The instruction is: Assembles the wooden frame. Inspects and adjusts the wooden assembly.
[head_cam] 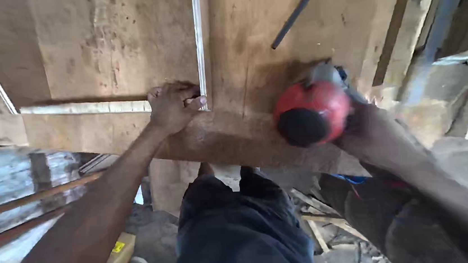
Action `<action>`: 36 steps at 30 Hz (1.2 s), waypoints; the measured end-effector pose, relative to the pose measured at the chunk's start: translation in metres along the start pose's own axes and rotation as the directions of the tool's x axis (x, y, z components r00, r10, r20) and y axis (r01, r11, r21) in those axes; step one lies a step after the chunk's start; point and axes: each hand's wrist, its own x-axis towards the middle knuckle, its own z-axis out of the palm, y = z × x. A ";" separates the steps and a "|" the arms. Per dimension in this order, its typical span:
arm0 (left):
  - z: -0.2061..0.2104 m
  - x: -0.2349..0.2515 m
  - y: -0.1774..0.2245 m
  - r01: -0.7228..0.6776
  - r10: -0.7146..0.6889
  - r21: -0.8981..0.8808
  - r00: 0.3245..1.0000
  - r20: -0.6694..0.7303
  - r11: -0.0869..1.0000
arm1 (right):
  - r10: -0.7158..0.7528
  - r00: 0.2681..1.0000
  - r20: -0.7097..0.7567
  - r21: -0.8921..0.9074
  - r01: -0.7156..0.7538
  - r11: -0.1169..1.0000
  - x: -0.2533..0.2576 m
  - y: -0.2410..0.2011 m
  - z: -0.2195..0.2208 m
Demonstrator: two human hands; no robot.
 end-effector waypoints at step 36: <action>-0.001 -0.004 0.000 0.006 -0.006 -0.013 1.000 -0.017 1.000 | -0.264 0.763 0.590 0.805 -0.578 0.130 0.073 0.011 0.130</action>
